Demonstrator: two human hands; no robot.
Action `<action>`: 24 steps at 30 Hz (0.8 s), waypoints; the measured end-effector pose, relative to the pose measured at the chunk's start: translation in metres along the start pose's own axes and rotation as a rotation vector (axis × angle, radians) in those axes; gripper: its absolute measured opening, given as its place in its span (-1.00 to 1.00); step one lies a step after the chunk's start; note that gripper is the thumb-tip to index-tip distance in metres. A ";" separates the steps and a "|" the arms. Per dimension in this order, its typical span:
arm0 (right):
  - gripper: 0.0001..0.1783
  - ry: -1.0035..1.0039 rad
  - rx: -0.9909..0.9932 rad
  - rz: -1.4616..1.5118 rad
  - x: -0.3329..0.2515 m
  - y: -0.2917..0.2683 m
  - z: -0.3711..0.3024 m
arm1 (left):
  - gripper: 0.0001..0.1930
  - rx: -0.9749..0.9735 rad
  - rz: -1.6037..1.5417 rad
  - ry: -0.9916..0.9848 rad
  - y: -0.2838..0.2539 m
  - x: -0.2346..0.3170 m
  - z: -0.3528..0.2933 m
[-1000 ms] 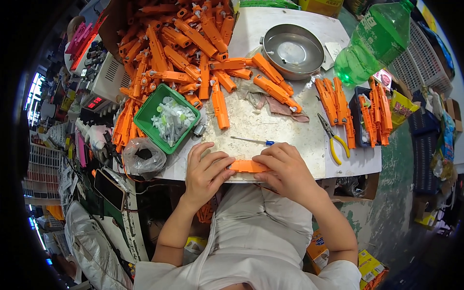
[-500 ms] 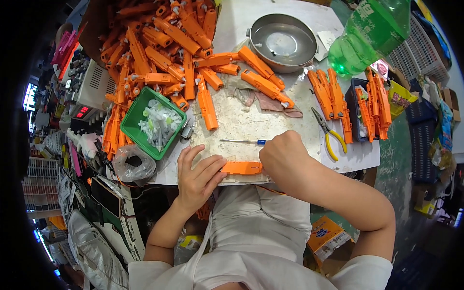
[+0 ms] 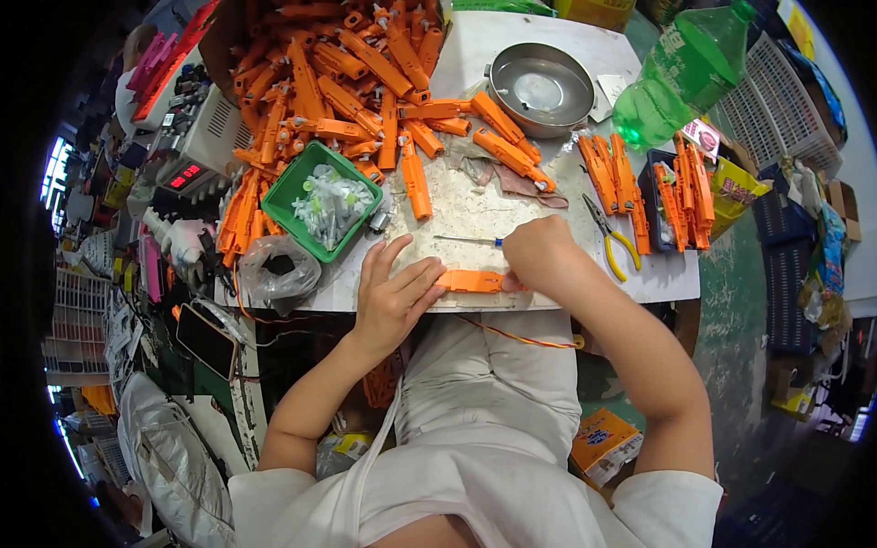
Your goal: The person assembles a plastic toy gun by fitting toy components, springs, and screws into the plastic housing. The person uses pliers and a screwdriver to secure the internal parts.
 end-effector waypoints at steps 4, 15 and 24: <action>-0.55 0.059 -0.041 0.075 0.005 -0.002 -0.005 | -0.74 0.000 0.051 0.010 -0.006 0.003 0.001; -0.63 -0.034 0.143 -0.002 -0.033 -0.039 0.018 | -0.73 0.009 0.066 0.024 -0.003 0.008 -0.001; -0.49 0.049 0.035 0.095 0.004 -0.003 -0.011 | -0.75 0.006 0.061 0.005 -0.002 0.003 -0.002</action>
Point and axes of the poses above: each hand's wrist, its own z-axis towards the middle knuckle, its own y-axis out of the palm, x = y × z, the point moved 7 cm from there along z, towards the middle knuckle, and after that the axes turned 11 degrees about -z, right-handed, at the moved point
